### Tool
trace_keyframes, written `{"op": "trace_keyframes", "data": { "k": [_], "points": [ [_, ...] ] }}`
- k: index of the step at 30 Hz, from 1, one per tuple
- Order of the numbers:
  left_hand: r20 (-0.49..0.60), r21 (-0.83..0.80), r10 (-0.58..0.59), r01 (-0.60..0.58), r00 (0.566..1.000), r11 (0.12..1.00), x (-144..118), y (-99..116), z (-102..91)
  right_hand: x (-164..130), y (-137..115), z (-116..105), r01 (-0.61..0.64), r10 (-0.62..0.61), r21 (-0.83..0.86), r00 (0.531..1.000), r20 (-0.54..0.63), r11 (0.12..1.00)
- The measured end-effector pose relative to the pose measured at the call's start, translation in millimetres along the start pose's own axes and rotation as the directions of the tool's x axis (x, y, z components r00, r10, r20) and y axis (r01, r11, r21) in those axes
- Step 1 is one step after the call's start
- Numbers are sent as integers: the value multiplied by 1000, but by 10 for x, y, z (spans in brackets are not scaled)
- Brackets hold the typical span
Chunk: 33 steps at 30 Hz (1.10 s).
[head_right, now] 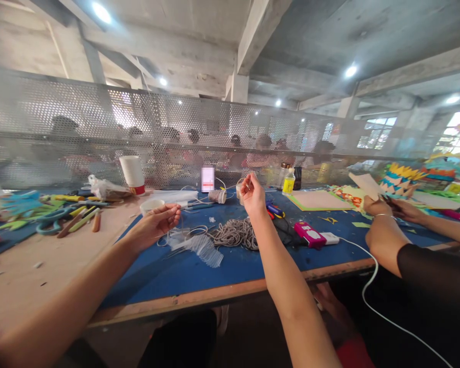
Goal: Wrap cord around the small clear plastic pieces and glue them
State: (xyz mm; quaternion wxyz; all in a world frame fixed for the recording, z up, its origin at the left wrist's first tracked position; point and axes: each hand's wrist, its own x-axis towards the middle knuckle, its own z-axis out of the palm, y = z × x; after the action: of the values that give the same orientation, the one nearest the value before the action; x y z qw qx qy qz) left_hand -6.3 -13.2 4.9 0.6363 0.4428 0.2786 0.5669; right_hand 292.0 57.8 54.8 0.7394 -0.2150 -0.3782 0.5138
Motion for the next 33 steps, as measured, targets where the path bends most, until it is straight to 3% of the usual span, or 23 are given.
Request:
{"op": "trace_keyframes", "data": {
  "k": [3, 5, 7, 8, 10, 11, 12, 14, 17, 19, 22, 27, 31, 33],
  "points": [
    [9, 13, 4, -5, 1000, 1000, -9, 1, 14, 7, 29, -41, 62, -106, -370, 989, -101, 927],
    [12, 18, 9, -9, 1000, 1000, -17, 2, 28, -19, 70, -42, 193, -324, -664, 943, -78, 722],
    [16, 22, 9, -9, 1000, 1000, -22, 0, 42, -82, 129, 5, 357, -507, -805, 858, 82, 474],
    [19, 26, 6, -7, 1000, 1000, -24, -2, 50, -130, 168, 51, 427, -522, -810, 834, 180, 402],
    [27, 35, -5, 4, 1000, 999, -27, -6, 66, -260, 270, 180, 490, -371, -762, 861, 348, 424],
    [33, 41, -11, 9, 999, 999, -29, -9, 73, -340, 331, 256, 460, -208, -733, 886, 414, 501],
    [41, 46, -15, 13, 999, 999, -32, -11, 79, -427, 397, 331, 384, -10, -704, 882, 472, 597],
    [60, 52, -13, 10, 998, 999, -40, -13, 90, -603, 524, 460, 220, 266, -636, 773, 576, 740],
    [84, 50, -6, 1, 996, 999, -56, -11, 98, -791, 645, 552, 12, 466, -590, 600, 650, 808],
    [84, 44, -2, -1, 996, 999, -62, -10, 100, -829, 665, 547, -47, 504, -587, 572, 648, 808],
    [70, 31, 6, -8, 998, 999, -58, -17, 100, -788, 644, 502, -35, 499, -602, 600, 626, 798],
    [31, 17, 8, -9, 999, 1000, -38, -45, 99, -730, 624, 496, 184, 384, -636, 661, 644, 749],
    [38, 45, -20, 19, 999, 999, -38, -57, 99, -764, 618, 532, 349, 205, -633, 745, 634, 691],
    [62, 67, -52, 48, 997, 997, -42, -65, 101, -782, 614, 543, 406, 113, -612, 766, 633, 679]
  ]
}}
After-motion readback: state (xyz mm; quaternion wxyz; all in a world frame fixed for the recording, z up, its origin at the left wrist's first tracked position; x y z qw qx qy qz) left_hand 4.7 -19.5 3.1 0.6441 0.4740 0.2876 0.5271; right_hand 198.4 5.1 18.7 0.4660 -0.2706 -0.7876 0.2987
